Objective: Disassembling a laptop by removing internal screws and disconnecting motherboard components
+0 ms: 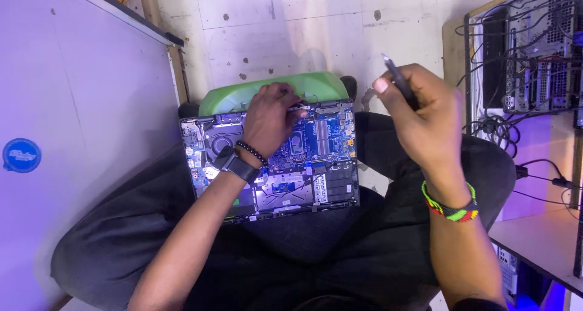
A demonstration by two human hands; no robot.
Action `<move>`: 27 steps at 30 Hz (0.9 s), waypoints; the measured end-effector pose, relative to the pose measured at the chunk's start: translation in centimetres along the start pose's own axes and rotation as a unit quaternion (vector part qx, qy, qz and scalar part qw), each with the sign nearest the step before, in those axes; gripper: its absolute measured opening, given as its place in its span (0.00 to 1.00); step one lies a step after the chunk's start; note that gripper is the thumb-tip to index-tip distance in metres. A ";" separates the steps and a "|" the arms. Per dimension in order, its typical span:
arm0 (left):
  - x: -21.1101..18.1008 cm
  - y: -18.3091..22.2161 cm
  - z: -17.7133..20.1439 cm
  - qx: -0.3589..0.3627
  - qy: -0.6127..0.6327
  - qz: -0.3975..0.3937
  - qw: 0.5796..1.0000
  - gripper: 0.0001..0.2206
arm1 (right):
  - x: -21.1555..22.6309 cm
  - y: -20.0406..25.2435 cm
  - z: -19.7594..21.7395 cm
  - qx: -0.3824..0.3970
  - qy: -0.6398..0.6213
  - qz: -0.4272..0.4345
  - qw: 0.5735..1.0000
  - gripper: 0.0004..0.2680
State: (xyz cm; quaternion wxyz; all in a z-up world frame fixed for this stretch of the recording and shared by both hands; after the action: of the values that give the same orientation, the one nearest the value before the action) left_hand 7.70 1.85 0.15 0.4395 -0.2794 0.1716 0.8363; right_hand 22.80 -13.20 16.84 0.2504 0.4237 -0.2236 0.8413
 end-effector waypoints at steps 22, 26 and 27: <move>-3.3 11.4 5.3 0.031 0.053 0.076 0.995 0.13 | 1.7 -0.2 -0.7 0.012 -0.039 -0.004 0.999 0.11; -5.4 11.0 4.6 0.046 0.056 0.033 0.997 0.12 | 2.3 -0.4 -1.2 0.020 0.024 0.005 0.999 0.09; -6.6 10.8 4.6 0.050 0.073 0.003 0.996 0.11 | 2.5 -0.5 -1.4 0.024 0.026 0.007 0.999 0.10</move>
State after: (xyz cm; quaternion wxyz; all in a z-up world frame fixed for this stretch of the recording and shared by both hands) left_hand 0.30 -5.91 8.25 0.4367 -0.3168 0.2458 0.8053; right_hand 20.99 -11.47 18.21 0.2401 0.4058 -0.1999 0.8589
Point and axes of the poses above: each hand's wrist, its own y-axis away from the middle knuckle, its own z-axis out of the back of the hand, x = y × z, the point moved 8 cm from there along -y, towards the middle knuckle, and after that the axes turned 10 degrees about z, right-handed, at the moved point
